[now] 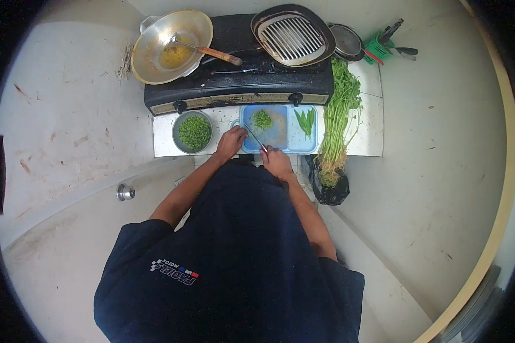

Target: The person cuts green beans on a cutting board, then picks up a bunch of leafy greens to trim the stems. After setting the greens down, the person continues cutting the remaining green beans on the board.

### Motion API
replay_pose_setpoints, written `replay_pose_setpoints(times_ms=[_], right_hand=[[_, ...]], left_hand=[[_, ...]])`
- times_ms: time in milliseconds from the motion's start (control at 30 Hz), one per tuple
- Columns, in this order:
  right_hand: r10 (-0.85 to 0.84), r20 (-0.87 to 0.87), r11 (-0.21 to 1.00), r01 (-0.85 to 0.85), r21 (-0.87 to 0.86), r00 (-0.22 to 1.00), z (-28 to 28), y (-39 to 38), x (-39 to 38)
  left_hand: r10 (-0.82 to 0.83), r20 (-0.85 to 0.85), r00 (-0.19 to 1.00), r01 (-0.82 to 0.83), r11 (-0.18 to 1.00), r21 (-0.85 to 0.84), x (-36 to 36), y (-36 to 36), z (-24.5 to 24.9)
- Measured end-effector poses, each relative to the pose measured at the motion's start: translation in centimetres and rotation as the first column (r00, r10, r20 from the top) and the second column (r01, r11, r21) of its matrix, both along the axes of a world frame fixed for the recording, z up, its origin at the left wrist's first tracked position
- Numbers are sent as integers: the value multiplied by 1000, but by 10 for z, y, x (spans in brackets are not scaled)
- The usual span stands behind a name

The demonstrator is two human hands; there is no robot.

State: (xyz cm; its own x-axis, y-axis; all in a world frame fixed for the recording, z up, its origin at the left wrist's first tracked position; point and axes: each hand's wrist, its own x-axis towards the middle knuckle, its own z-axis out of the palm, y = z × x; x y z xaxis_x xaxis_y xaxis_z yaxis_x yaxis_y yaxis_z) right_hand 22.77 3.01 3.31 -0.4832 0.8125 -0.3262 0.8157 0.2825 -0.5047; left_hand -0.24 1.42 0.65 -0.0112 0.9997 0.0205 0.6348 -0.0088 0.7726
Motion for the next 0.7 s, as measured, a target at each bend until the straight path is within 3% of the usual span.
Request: replay_pose_setpoints(times_ms=[367, 700], right_hand=[[45, 47, 999, -44, -30, 998, -5, -6, -2], [36, 50, 998, -39, 53, 998, -7, -3, -10]], left_hand=[[-16, -28, 999, 16, 1000, -24, 0, -1, 5], [-93, -42, 995, 96, 991, 96, -6, -11, -4]])
